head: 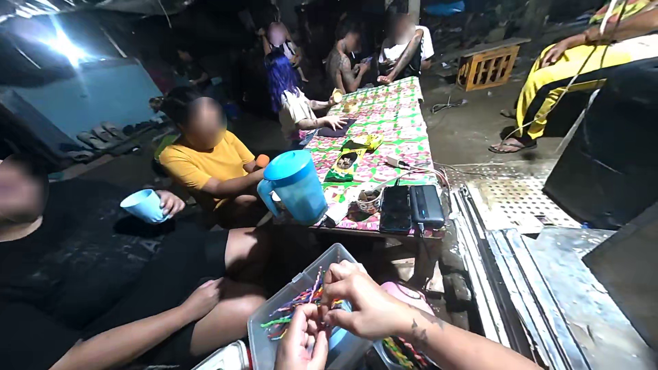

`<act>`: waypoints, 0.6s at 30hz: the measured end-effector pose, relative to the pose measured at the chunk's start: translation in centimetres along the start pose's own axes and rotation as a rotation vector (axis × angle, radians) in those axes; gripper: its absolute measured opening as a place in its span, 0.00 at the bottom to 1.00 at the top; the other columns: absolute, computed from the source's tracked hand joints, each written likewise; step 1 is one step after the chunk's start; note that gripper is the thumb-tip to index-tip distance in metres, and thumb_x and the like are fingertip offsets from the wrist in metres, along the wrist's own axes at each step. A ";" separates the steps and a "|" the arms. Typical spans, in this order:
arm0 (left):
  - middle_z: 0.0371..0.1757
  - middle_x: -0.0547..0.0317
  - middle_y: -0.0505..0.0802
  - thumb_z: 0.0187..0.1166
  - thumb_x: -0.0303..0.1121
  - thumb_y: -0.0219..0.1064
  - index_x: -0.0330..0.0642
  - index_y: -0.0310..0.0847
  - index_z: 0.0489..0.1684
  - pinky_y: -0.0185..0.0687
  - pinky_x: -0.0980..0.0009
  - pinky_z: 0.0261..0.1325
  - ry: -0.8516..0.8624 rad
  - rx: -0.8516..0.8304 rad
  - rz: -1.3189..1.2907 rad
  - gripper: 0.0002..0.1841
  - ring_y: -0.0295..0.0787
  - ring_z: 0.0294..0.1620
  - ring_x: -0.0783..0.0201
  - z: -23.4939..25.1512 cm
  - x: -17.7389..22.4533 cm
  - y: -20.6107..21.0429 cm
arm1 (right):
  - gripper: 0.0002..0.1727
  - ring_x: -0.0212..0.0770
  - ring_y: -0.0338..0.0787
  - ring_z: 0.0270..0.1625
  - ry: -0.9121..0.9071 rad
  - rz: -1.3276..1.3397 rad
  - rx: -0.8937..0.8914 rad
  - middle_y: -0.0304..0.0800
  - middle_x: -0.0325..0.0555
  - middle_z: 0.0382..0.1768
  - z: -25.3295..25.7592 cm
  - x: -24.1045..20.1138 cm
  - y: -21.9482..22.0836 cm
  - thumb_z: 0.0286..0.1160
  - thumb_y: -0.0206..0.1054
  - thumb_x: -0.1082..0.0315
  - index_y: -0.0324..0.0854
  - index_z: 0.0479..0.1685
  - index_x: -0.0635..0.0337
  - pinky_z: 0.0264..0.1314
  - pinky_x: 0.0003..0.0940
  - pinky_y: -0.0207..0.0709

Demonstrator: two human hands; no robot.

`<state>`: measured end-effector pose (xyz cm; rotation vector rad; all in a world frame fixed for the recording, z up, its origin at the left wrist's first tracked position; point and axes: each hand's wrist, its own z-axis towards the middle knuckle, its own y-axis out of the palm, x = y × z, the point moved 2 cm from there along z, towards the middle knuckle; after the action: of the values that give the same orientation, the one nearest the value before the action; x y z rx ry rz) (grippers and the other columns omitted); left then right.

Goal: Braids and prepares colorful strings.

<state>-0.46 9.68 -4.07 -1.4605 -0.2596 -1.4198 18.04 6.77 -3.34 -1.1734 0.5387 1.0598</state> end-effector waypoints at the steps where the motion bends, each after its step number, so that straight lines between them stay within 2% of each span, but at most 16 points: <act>1: 0.39 0.52 0.90 0.67 0.17 0.63 0.23 0.79 0.55 0.82 0.76 0.40 -0.017 0.021 0.097 0.17 0.84 0.33 0.74 0.0 -0.1 0.0 | 0.11 0.56 0.80 0.63 -0.041 -0.078 0.020 0.87 0.54 0.52 -0.1 -0.1 0.4 0.74 0.70 0.63 0.93 0.42 0.60 0.72 0.64 0.61; 4: 0.40 0.49 0.94 0.74 0.18 0.62 0.25 0.83 0.52 0.89 0.70 0.47 -0.107 0.111 0.170 0.12 0.92 0.36 0.70 -0.2 -0.8 -0.1 | 0.07 0.53 0.83 0.63 -0.152 -0.262 0.108 0.88 0.49 0.52 -0.1 -0.2 1.4 0.71 0.72 0.63 0.93 0.41 0.54 0.70 0.63 0.65; 6: 0.34 0.57 0.91 0.77 0.20 0.61 0.26 0.82 0.48 0.84 0.78 0.33 -0.169 0.187 0.059 0.09 0.85 0.26 0.78 -0.3 -0.9 -0.3 | 0.08 0.53 0.82 0.64 -0.135 -0.237 0.123 0.87 0.50 0.53 0.0 -0.2 1.6 0.72 0.71 0.64 0.92 0.43 0.55 0.72 0.63 0.64; 7: 0.31 0.62 0.89 0.79 0.21 0.61 0.28 0.81 0.46 0.81 0.81 0.28 -0.180 0.229 -0.030 0.07 0.81 0.22 0.80 -0.3 -0.8 -0.5 | 0.09 0.54 0.82 0.64 -0.112 -0.196 0.129 0.87 0.51 0.53 0.1 -0.2 1.6 0.74 0.70 0.64 0.92 0.44 0.56 0.73 0.63 0.64; 9: 0.29 0.74 0.87 0.81 0.21 0.60 0.38 0.78 0.44 0.79 0.84 0.25 -0.146 0.308 -0.252 0.04 0.79 0.20 0.84 -0.4 -0.8 -0.7 | 0.12 0.55 0.81 0.66 -0.028 -0.075 0.108 0.86 0.53 0.57 0.4 0.0 1.5 0.78 0.68 0.62 0.91 0.47 0.60 0.73 0.62 0.63; 11: 0.32 0.78 0.92 0.82 0.19 0.57 0.47 0.82 0.43 0.80 0.86 0.27 -0.075 0.296 -0.419 0.11 0.81 0.22 0.85 -0.5 -0.9 -0.9 | 0.13 0.54 0.80 0.68 0.082 0.101 0.042 0.85 0.56 0.60 0.8 0.6 1.3 0.82 0.64 0.62 0.88 0.49 0.64 0.74 0.59 0.65; 12: 0.35 0.78 0.93 0.81 0.18 0.58 0.47 0.86 0.43 0.81 0.86 0.30 -0.036 0.239 -0.429 0.13 0.83 0.25 0.85 -0.6 -1.1 -1.0 | 0.14 0.52 0.81 0.67 0.121 0.190 0.022 0.84 0.57 0.59 1.0 1.0 1.2 0.82 0.63 0.63 0.87 0.48 0.66 0.73 0.53 0.69; 13: 0.38 0.76 0.94 0.80 0.18 0.60 0.45 0.89 0.43 0.83 0.85 0.34 0.002 0.157 -0.380 0.12 0.85 0.30 0.85 -0.6 -1.3 -1.1 | 0.14 0.49 0.82 0.65 0.151 0.257 0.010 0.85 0.57 0.58 1.2 1.3 1.1 0.82 0.62 0.64 0.86 0.47 0.67 0.70 0.48 0.72; 14: 0.40 0.72 0.92 0.77 0.18 0.62 0.38 0.89 0.46 0.83 0.83 0.39 0.038 0.081 -0.294 0.10 0.85 0.34 0.84 -0.6 -1.4 -1.1 | 0.14 0.46 0.83 0.62 0.171 0.295 -0.003 0.85 0.58 0.56 1.2 1.4 0.9 0.83 0.62 0.65 0.86 0.46 0.69 0.66 0.43 0.75; 15: 0.42 0.67 0.91 0.76 0.18 0.64 0.32 0.86 0.49 0.84 0.82 0.42 0.050 0.038 -0.200 0.09 0.85 0.36 0.82 -0.6 -1.3 -1.1 | 0.14 0.45 0.84 0.59 0.177 0.301 -0.019 0.84 0.58 0.56 1.2 1.4 0.9 0.84 0.61 0.65 0.85 0.47 0.69 0.63 0.41 0.76; 16: 0.40 0.65 0.90 0.74 0.18 0.65 0.29 0.81 0.52 0.84 0.81 0.42 0.043 0.029 -0.100 0.11 0.84 0.36 0.82 -0.6 -1.2 -0.9 | 0.14 0.45 0.84 0.59 0.163 0.271 -0.020 0.85 0.58 0.55 1.1 1.3 0.9 0.84 0.61 0.65 0.85 0.48 0.69 0.63 0.42 0.77; 18: 0.32 0.59 0.86 0.71 0.18 0.63 0.24 0.76 0.57 0.81 0.79 0.36 -0.017 0.102 0.104 0.16 0.81 0.29 0.77 -0.4 -1.0 -0.6 | 0.14 0.52 0.85 0.62 0.077 0.145 0.027 0.87 0.59 0.55 0.7 0.5 1.2 0.82 0.62 0.65 0.86 0.48 0.69 0.68 0.53 0.73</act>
<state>-1.44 10.15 -4.69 -1.3833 -0.2600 -1.2928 17.08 7.66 -4.05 -1.1684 0.7051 1.1310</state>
